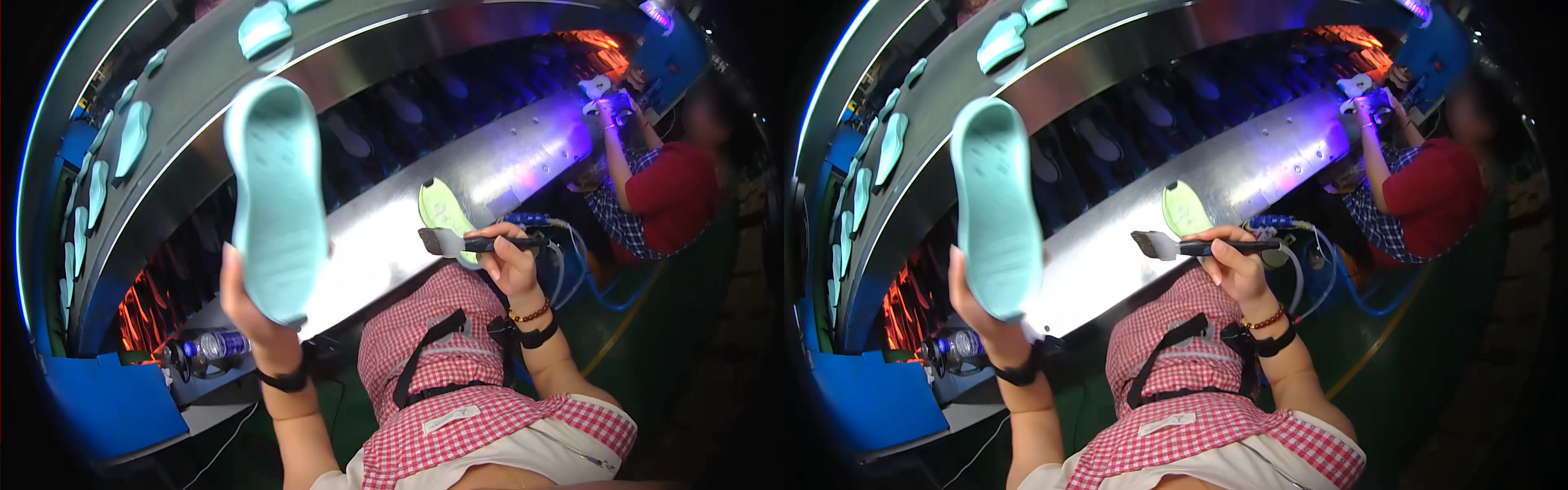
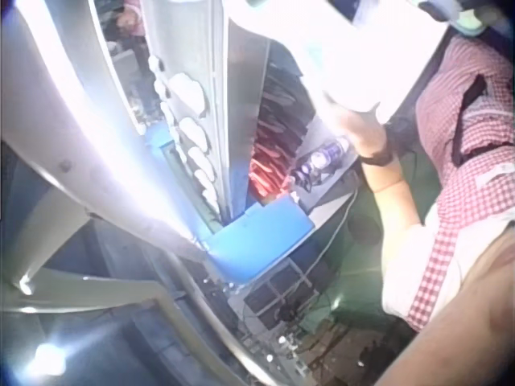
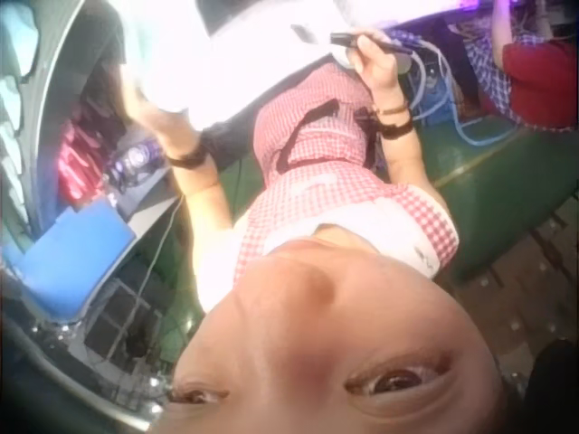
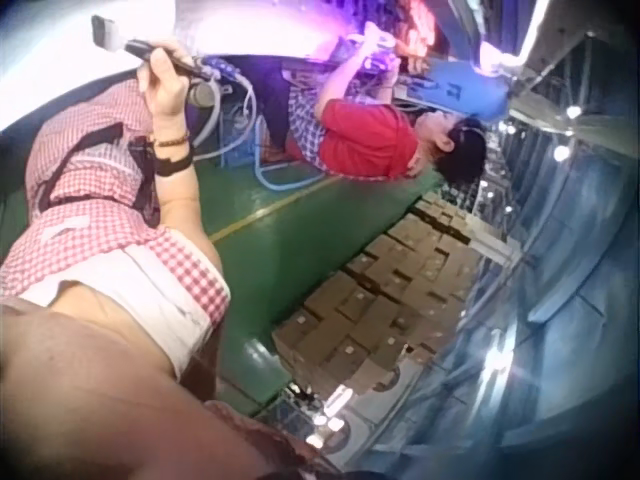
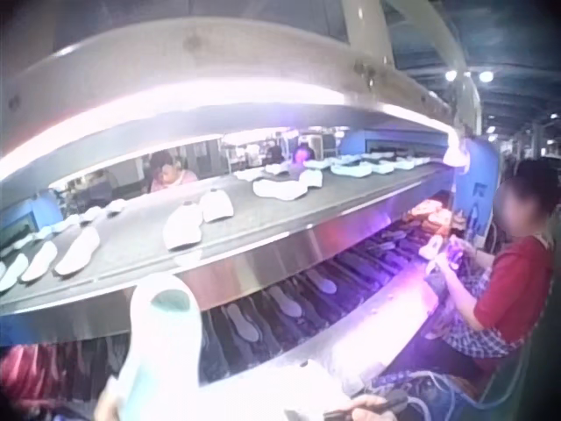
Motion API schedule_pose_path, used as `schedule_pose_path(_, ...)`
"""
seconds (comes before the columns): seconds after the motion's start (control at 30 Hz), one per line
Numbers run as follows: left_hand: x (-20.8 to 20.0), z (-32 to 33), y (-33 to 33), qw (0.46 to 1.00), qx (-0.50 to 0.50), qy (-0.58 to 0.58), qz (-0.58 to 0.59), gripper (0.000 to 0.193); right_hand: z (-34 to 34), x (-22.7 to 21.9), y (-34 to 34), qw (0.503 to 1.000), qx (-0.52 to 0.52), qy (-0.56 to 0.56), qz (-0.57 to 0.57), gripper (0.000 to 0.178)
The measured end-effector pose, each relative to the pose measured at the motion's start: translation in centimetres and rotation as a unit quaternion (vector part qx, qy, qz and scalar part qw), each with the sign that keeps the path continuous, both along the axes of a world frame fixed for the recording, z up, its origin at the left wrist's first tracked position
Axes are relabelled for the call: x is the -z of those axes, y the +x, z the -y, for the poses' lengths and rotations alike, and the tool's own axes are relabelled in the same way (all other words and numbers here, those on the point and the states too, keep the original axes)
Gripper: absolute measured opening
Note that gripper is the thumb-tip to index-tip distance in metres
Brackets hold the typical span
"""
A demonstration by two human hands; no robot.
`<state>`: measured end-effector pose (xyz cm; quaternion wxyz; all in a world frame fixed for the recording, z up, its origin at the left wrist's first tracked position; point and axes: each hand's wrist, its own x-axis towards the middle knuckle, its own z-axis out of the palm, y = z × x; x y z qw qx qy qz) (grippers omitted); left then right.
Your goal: Applying adhesive or a treatment substance to the bottom of shoe soles using a brush on an industrial conveyor line.
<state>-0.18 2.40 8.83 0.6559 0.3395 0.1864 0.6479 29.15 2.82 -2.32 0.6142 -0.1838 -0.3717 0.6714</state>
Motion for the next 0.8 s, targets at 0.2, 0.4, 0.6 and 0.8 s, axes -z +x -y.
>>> schedule_pose_path(0.2,-7.8,-13.9,-5.1,0.973,-0.153,0.072,0.156,0.066,0.9,1.0,0.0,0.997,0.0,-0.055,-0.054,0.017)
schedule_pose_path(0.4,-7.7,-18.4,-1.6,0.918,-0.314,0.044,-0.239,0.065,0.5,2.4,0.9,0.994,0.039,-0.089,-0.05,0.018)
schedule_pose_path(0.6,-10.0,-22.8,-1.2,0.445,-0.381,0.088,-0.806,0.038,0.0,3.0,1.3,0.989,0.061,-0.126,-0.043,0.018)
schedule_pose_path(0.8,-13.5,-24.9,-1.1,0.407,-0.265,0.038,-0.873,0.044,0.5,4.2,0.9,0.984,0.052,-0.162,-0.062,0.018)
